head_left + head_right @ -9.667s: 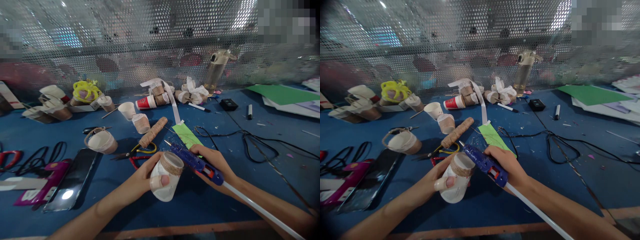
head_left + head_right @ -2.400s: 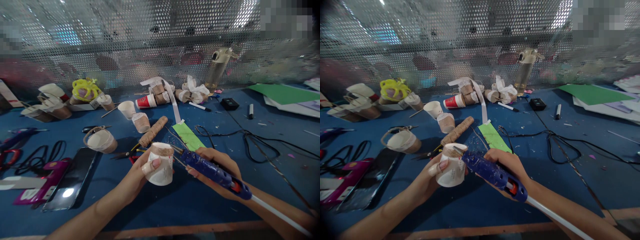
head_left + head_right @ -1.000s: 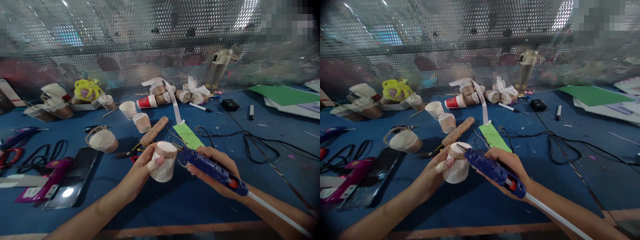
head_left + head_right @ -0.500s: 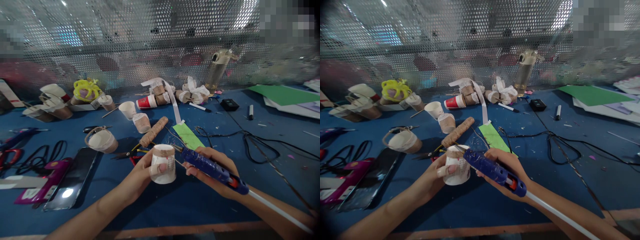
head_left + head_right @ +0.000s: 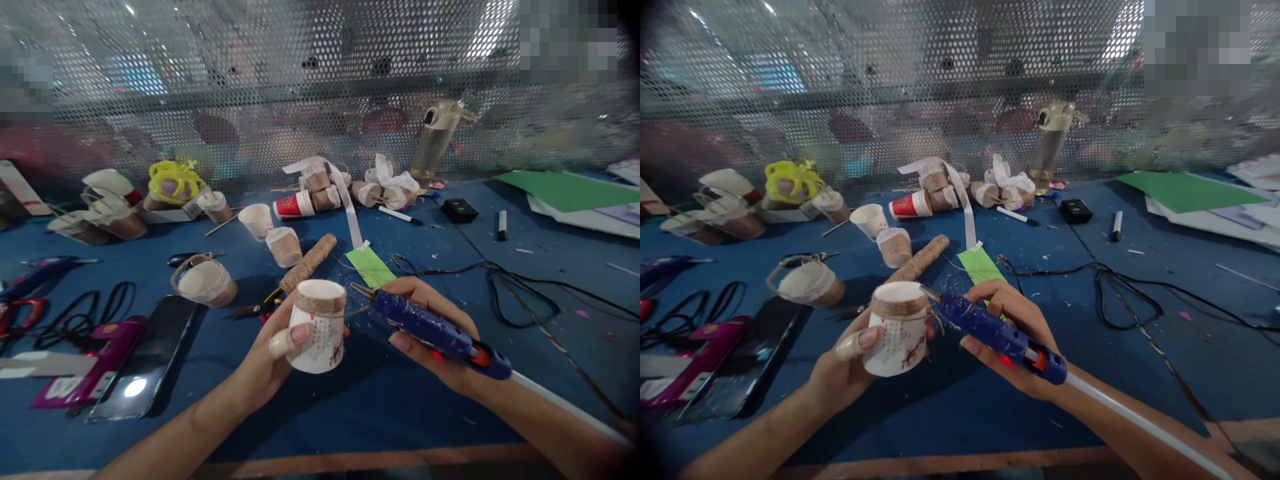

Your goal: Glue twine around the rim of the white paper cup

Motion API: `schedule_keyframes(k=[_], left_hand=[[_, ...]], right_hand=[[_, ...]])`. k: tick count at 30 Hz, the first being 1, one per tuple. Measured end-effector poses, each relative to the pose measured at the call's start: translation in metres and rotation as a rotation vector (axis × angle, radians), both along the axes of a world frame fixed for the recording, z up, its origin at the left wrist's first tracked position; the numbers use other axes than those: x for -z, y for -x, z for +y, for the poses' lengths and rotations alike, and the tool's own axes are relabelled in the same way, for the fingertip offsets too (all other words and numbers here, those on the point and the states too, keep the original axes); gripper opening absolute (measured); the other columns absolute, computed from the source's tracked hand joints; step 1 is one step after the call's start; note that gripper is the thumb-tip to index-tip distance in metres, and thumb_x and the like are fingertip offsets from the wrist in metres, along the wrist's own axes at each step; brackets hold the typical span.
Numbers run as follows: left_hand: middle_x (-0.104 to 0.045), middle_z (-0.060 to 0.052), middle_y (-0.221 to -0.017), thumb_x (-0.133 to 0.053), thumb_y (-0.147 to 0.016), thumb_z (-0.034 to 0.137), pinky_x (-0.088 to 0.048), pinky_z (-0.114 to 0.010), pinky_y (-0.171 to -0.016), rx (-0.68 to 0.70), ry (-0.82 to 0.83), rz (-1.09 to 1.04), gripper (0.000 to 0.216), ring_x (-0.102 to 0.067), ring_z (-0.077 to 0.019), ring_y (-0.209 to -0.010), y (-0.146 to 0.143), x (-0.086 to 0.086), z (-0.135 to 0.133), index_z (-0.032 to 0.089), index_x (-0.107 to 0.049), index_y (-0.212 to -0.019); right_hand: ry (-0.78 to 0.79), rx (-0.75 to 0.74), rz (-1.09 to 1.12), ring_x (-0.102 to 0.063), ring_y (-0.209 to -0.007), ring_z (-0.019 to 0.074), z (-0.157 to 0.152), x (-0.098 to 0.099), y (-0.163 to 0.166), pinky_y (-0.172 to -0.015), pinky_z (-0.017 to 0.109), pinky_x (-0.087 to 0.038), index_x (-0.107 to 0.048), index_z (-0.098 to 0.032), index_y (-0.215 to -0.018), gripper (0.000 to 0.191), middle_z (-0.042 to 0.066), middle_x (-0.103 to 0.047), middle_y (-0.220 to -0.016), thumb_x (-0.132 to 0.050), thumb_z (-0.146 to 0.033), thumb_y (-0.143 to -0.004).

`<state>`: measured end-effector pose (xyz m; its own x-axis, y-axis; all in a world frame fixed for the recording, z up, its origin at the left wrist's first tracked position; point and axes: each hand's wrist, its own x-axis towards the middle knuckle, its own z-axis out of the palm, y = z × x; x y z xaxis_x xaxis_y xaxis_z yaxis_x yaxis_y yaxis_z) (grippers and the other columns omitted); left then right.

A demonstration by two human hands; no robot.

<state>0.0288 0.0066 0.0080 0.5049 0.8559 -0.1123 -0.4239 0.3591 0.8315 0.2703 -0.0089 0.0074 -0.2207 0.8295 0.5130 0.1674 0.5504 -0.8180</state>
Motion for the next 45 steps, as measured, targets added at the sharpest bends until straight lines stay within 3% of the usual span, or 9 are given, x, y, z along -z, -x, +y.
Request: schedule_keyframes(k=[6,12,24,29,35,40,45], left_hand=[[-0.076,-0.009,-0.101,-0.071,-0.076,0.033,-0.057,-0.031,-0.074,-0.04,-0.037,-0.015,0.046,-0.07,-0.0247,-0.088,-0.001,-0.002,0.0,0.02,-0.063,-0.12],[-0.077,-0.008,-0.097,-0.068,-0.078,0.033,-0.057,-0.027,-0.071,-0.061,-0.049,-0.058,0.041,-0.07,-0.0221,-0.084,0.001,0.0,0.001,0.019,-0.064,-0.116],[-0.074,-0.006,-0.099,-0.074,-0.072,0.037,-0.055,-0.029,-0.07,-0.121,-0.071,0.046,0.051,-0.068,-0.0219,-0.081,0.002,-0.001,-0.001,0.022,-0.062,-0.12],[-0.069,-0.007,-0.116,-0.075,-0.071,0.038,-0.051,-0.033,-0.086,-0.246,-0.107,0.199,0.059,-0.062,-0.0283,-0.104,0.0,0.005,-0.002,0.025,-0.058,-0.127],[-0.057,-0.003,-0.137,-0.071,-0.079,0.036,-0.038,-0.038,-0.105,-0.257,-0.218,0.276,0.054,-0.045,-0.0315,-0.129,0.005,0.014,-0.002,0.031,-0.053,-0.129],[-0.059,-0.002,-0.131,-0.073,-0.076,0.039,-0.042,-0.035,-0.099,-0.329,-0.271,0.295,0.056,-0.05,-0.03,-0.122,0.01,0.018,-0.002,0.032,-0.053,-0.128],[-0.059,-0.002,-0.126,-0.074,-0.075,0.033,-0.045,-0.035,-0.092,-0.362,-0.303,0.325,0.053,-0.055,-0.0267,-0.111,0.005,0.011,-0.006,0.034,-0.053,-0.124]], right_hand=[[0.025,0.043,-0.005,-0.053,-0.069,0.0142,-0.002,0.007,-0.003,-0.064,0.029,-0.043,-0.047,-0.022,-0.075,0.021,-0.001,-0.053,-0.077,-0.064,-0.01,-0.079],[-0.021,-0.131,-0.077,-0.044,-0.058,0.0112,-0.001,0.012,-0.003,-0.055,0.026,-0.034,-0.041,-0.021,-0.071,0.025,-0.003,-0.045,-0.066,-0.063,-0.008,-0.07],[0.012,-0.08,-0.215,-0.039,-0.053,0.0106,-0.001,0.011,-0.005,-0.051,0.025,-0.028,-0.035,-0.022,-0.07,0.027,-0.004,-0.042,-0.064,-0.061,-0.016,-0.07],[-0.063,-0.041,-0.246,-0.036,-0.054,0.01,-0.002,0.01,-0.001,-0.053,0.025,-0.026,-0.033,-0.022,-0.069,0.026,-0.005,-0.037,-0.062,-0.057,-0.013,-0.072],[-0.067,-0.004,-0.272,-0.034,-0.056,0.01,-0.003,0.013,-0.001,-0.054,0.025,-0.024,-0.03,-0.022,-0.07,0.03,-0.005,-0.033,-0.065,-0.057,-0.009,-0.071],[-0.03,0.006,-0.298,-0.033,-0.055,0.0096,-0.002,0.015,-0.004,-0.053,0.025,-0.025,-0.031,-0.022,-0.071,0.03,-0.006,-0.034,-0.066,-0.061,-0.014,-0.07],[-0.013,0.027,-0.283,-0.032,-0.053,0.0093,0.0,0.014,-0.003,-0.051,0.024,-0.025,-0.032,-0.022,-0.07,0.031,-0.006,-0.036,-0.065,-0.063,-0.018,-0.069]])
